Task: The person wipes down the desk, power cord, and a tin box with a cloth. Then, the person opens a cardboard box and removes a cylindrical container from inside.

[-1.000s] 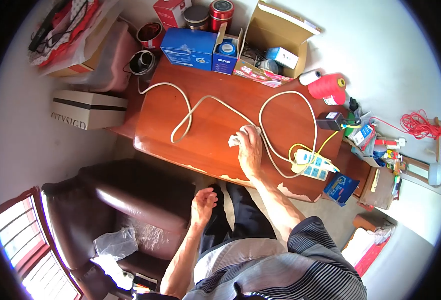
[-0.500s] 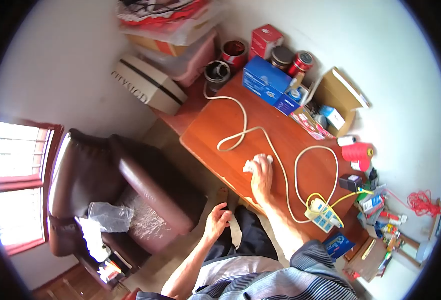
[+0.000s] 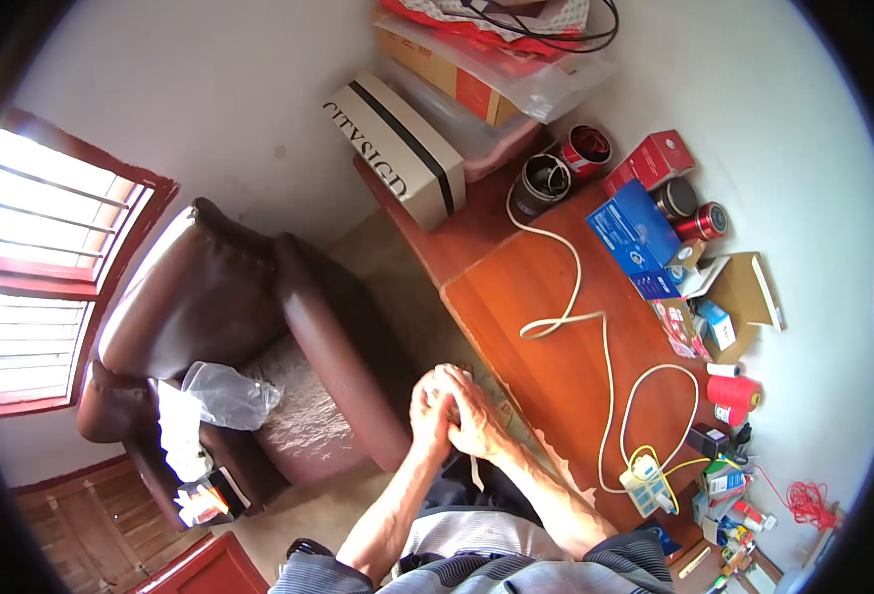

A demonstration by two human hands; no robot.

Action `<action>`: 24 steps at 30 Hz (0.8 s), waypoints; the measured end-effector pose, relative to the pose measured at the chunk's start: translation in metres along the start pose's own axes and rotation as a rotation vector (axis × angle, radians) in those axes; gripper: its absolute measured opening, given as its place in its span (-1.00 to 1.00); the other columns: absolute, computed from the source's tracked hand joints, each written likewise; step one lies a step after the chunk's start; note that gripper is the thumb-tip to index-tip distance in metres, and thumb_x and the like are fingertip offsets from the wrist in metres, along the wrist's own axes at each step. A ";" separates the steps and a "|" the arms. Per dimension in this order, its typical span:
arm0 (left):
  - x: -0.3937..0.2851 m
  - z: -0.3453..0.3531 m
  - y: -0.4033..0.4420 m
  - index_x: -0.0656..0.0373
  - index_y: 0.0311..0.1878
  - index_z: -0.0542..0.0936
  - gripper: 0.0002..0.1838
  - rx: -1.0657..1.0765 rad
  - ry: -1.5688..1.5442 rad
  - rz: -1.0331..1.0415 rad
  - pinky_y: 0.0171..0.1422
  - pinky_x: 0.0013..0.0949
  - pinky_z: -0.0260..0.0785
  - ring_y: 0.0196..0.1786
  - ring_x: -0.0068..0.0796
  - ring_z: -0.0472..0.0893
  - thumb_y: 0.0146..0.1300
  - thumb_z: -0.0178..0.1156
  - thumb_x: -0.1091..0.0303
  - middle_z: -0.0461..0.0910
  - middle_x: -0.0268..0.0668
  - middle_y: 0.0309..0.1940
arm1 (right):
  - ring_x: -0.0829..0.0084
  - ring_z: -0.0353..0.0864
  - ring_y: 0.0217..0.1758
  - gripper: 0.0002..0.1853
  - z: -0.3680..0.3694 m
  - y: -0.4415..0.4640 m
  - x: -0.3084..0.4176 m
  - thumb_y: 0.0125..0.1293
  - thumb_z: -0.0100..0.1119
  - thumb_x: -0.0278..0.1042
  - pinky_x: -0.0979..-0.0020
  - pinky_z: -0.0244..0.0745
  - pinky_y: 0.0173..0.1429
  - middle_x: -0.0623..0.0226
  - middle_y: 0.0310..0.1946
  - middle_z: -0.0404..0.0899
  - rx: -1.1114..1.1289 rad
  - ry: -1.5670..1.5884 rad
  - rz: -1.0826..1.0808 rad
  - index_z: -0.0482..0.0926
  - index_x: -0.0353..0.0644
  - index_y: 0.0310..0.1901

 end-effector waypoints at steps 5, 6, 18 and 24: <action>-0.060 -0.001 0.153 0.09 0.32 0.47 -0.57 0.024 0.032 0.031 -0.34 -0.44 0.63 -0.09 -0.45 0.72 0.41 0.20 0.42 0.67 -0.28 0.02 | -0.02 0.42 0.41 -0.26 -0.055 -0.022 -0.046 0.19 0.34 -0.49 0.10 0.36 0.48 -0.06 0.34 0.42 -0.246 0.038 0.334 0.33 -0.19 0.44; -0.067 0.008 0.185 0.09 0.33 0.47 -0.56 0.070 0.146 0.047 -0.31 -0.43 0.63 -0.08 -0.46 0.71 0.41 0.21 0.41 0.67 -0.27 0.03 | 0.00 0.48 0.35 -0.29 -0.068 -0.039 -0.058 0.21 0.31 -0.51 0.11 0.43 0.42 -0.04 0.29 0.47 -0.311 0.015 0.414 0.35 -0.17 0.43; -0.085 0.103 0.283 -0.16 0.34 0.55 -0.40 -0.134 1.293 0.729 0.27 0.03 0.47 0.29 0.19 0.41 0.20 0.42 0.31 0.35 0.02 0.35 | 0.16 0.61 0.02 -0.36 -0.101 -0.096 -0.111 0.12 0.29 -0.63 0.23 0.59 0.13 0.07 0.06 0.50 -0.336 -0.176 0.701 0.46 -0.19 0.30; -0.089 0.079 0.276 -0.15 0.33 0.55 -0.41 -0.179 1.197 0.785 0.29 0.00 0.46 0.31 0.14 0.42 0.20 0.44 0.29 0.36 0.00 0.30 | 0.18 0.57 -0.08 -0.40 -0.102 -0.086 -0.120 0.05 0.37 -0.60 0.22 0.59 0.04 0.11 -0.06 0.46 -0.350 -0.214 0.711 0.49 -0.17 0.20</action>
Point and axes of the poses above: each hand's wrist, its own y-axis towards the middle knuckle, its own z-axis out of the palm, x = y × z, the point moved 7 cm from there along y, towards the middle knuckle
